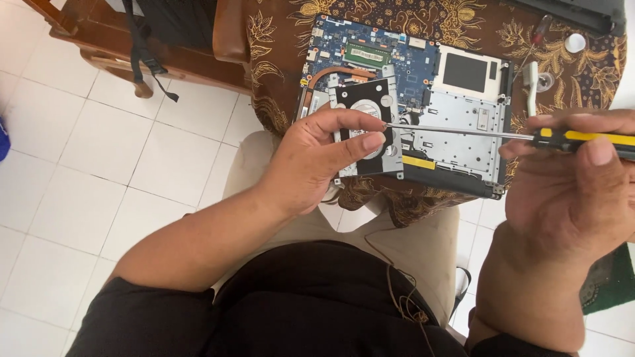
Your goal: Reinstalling a hard drive into a laptop chassis and securing it with screws using a screwdriver.
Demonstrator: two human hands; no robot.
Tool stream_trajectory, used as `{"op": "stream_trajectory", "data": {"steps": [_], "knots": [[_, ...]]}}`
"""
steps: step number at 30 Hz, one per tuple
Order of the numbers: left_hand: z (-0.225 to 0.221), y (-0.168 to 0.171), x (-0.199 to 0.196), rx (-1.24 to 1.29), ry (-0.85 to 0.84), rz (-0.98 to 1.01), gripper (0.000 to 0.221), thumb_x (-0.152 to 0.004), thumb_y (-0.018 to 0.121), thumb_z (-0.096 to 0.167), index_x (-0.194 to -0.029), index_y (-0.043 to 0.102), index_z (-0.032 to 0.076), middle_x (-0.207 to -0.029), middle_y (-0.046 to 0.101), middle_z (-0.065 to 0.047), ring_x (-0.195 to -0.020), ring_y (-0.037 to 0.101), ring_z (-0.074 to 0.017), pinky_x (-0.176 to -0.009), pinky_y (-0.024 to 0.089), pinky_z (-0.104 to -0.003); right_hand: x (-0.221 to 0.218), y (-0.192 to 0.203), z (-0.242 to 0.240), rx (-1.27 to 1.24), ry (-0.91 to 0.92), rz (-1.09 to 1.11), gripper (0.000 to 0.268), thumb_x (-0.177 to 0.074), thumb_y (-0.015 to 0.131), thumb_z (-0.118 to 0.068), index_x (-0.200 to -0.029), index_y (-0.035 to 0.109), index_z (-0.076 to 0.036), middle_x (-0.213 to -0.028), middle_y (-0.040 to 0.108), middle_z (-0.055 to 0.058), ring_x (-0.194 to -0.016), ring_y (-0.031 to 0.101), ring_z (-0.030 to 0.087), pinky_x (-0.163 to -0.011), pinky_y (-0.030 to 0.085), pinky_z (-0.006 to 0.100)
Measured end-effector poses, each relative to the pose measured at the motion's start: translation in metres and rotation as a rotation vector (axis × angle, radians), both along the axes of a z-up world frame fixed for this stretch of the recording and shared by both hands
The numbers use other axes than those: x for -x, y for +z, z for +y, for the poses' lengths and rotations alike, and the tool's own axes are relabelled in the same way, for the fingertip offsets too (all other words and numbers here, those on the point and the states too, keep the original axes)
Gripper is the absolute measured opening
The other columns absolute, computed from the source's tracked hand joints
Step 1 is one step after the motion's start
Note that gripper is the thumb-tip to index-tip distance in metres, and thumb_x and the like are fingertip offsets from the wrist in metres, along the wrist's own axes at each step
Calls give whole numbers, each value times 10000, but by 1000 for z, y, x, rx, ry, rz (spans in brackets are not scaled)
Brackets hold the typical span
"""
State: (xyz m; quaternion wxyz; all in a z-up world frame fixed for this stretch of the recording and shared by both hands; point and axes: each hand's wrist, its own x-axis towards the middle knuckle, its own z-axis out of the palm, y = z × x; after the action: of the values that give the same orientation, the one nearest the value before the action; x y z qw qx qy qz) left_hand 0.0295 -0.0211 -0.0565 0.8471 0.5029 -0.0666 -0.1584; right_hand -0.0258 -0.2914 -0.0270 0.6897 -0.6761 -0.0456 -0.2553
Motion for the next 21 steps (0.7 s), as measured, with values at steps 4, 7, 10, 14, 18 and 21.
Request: {"op": "stream_trajectory", "data": {"steps": [4, 7, 10, 14, 18, 21], "knots": [[-1, -1, 1, 23, 8, 15, 216, -841, 841, 234, -1025, 790, 133, -1092, 679, -25, -1136, 654, -190, -1072, 486, -357, 3, 2, 6, 33, 21, -27, 237, -1136, 616, -302, -1247, 587, -95, -1193, 623, 65, -1154, 732, 247, -833, 712, 333], [-2, -3, 1, 45, 11, 31, 216, -837, 846, 216, -1022, 787, 123, -1093, 689, -28, -1107, 659, -181, -1044, 504, -344, 3, 3, 9, 36, 26, -52, 267, -1124, 623, -300, -1243, 600, -62, -1171, 619, 83, -1129, 740, 256, -825, 730, 351], [-2, -4, 0, 35, 18, 46, 229, -826, 849, 230, -1017, 781, 123, -1107, 691, -34, -1103, 653, -183, -1034, 501, -341, 4, 3, 9, 55, 36, -64, 257, -1136, 594, -268, -1250, 586, -38, -1177, 607, 101, -1141, 741, 276, -839, 736, 359], [-3, -4, 0, 16, 34, 49, 223, -825, 847, 232, -1009, 784, 123, -1081, 673, -25, -1072, 646, -175, -1014, 492, -315, 4, 4, 13, 51, 24, -51, 247, -1130, 595, -255, -1229, 588, -29, -1164, 602, 89, -1133, 744, 278, -830, 730, 357], [-2, -3, 0, -3, 30, 20, 211, -838, 837, 248, -1011, 781, 140, -1107, 689, -34, -1126, 654, -190, -1065, 490, -344, 4, 5, 12, 38, 28, -63, 258, -1122, 601, -250, -1228, 597, -15, -1153, 612, 108, -1114, 751, 291, -825, 740, 359], [-1, -3, 0, -28, 43, 12, 188, -848, 827, 243, -993, 781, 132, -1037, 688, -13, -1031, 667, -158, -1008, 510, -309, 4, 3, 6, 65, 28, -43, 272, -1133, 590, -266, -1245, 590, -18, -1163, 610, 119, -1137, 748, 284, -847, 741, 353]]}}
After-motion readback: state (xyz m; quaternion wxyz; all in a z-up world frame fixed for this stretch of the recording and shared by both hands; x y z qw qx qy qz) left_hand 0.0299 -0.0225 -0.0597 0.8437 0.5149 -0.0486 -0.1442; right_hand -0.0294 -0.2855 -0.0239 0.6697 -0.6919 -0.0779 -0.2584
